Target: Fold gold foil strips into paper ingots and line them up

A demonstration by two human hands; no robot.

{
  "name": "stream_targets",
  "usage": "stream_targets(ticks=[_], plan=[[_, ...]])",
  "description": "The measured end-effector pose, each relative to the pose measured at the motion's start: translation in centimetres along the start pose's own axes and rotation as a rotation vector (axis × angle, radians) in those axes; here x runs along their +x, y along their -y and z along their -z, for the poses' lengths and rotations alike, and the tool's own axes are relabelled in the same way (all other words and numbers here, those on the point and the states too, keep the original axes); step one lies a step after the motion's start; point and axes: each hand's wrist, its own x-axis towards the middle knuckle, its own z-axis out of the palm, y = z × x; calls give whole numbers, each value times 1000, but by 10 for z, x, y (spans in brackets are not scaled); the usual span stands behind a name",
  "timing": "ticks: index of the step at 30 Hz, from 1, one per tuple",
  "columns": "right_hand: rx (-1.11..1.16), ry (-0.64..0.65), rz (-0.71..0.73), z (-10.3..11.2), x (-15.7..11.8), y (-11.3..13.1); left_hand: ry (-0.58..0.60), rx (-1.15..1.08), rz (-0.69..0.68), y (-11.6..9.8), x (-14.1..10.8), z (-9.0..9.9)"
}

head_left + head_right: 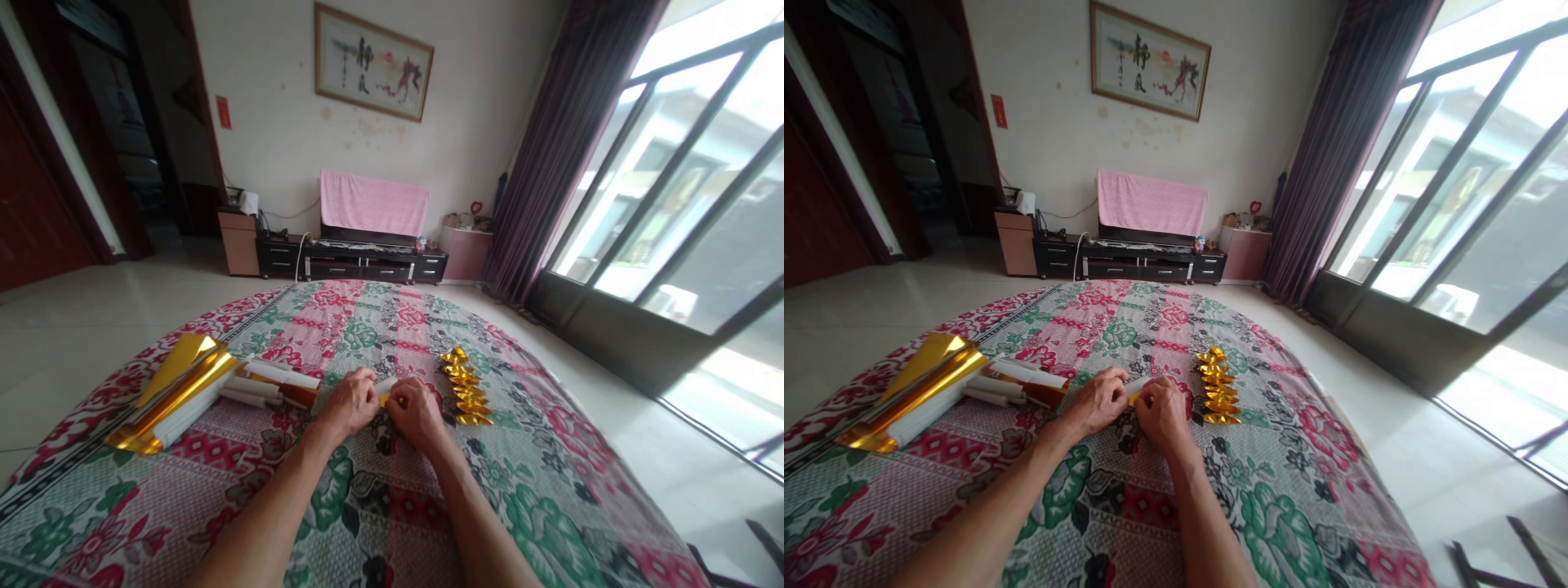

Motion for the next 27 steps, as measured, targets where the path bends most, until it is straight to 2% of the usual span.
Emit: stream_targets(ticks=[16, 21, 27], plan=[[-11, 23, 25, 2, -3, 0, -83, -58, -54, 7, -1, -8], [-26, 45, 61, 2, -2, -1, -42, -82, -89, 9, 1, -8], [-76, 43, 28, 3, -5, 5, -12, -73, -51, 7, 0, -6]])
